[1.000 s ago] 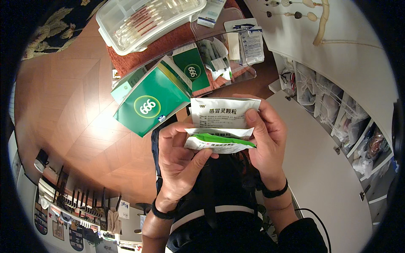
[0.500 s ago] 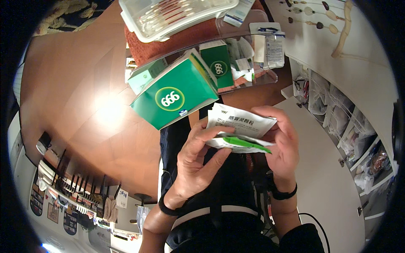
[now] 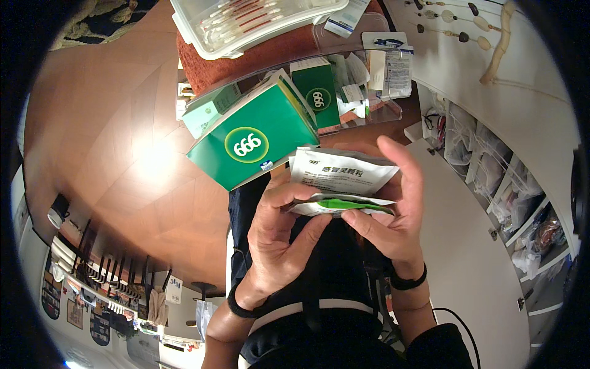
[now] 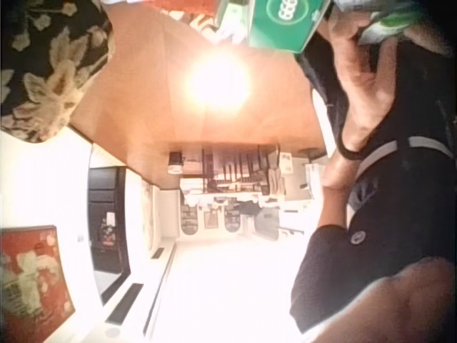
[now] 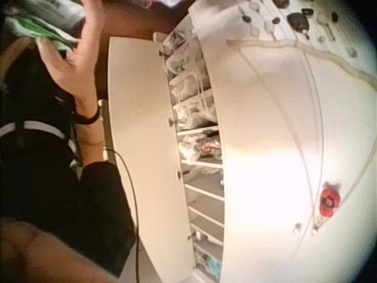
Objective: The person sorts and organizes medical supplies on a table. They open boxes of alcohol pads and green-labeled medicine packets, remove individual items, and place them into a white plastic container with compartments. The person also handles cotton swabs and other packaged items, arranging them on the table.
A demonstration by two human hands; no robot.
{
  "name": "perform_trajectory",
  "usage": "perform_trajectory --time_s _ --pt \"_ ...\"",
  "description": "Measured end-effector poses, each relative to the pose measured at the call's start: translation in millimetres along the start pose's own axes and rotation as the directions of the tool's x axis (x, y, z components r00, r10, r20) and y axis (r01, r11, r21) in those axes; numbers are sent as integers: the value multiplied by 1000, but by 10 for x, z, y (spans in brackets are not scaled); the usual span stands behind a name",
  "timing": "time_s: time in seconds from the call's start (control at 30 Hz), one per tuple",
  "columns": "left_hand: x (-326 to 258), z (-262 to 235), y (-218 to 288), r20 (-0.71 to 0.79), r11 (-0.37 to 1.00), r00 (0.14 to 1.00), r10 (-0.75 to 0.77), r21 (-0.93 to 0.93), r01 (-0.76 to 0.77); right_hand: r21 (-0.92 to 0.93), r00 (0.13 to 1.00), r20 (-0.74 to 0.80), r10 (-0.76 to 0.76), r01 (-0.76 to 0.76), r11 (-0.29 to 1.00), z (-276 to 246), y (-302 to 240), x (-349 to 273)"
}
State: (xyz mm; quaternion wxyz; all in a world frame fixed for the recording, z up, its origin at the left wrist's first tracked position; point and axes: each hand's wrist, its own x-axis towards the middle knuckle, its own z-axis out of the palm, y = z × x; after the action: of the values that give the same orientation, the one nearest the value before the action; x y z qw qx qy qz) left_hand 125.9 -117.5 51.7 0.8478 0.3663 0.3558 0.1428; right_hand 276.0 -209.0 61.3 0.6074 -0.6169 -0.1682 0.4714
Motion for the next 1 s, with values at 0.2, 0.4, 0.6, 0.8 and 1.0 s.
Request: perform_trajectory --time_s 0.2,0.4,0.6,0.8,1.0 --pt "0 9 -25 -4 1000 1000 18 -8 -18 -97 999 -12 51 -52 994 -72 -11 -67" --pt "8 61 18 33 993 999 -14 116 10 -105 1000 -29 3 -6 994 -125 -7 -93" --pt "-8 71 168 51 919 998 -24 395 1 63 970 -215 118 -107 992 -242 52 -135" --pt "148 -417 397 -5 154 906 423 986 -67 230 816 -532 227 -119 966 -536 79 -97" --pt "278 -693 375 106 -24 962 253 994 -103 -176 729 -684 -24 -132 976 -826 169 34"
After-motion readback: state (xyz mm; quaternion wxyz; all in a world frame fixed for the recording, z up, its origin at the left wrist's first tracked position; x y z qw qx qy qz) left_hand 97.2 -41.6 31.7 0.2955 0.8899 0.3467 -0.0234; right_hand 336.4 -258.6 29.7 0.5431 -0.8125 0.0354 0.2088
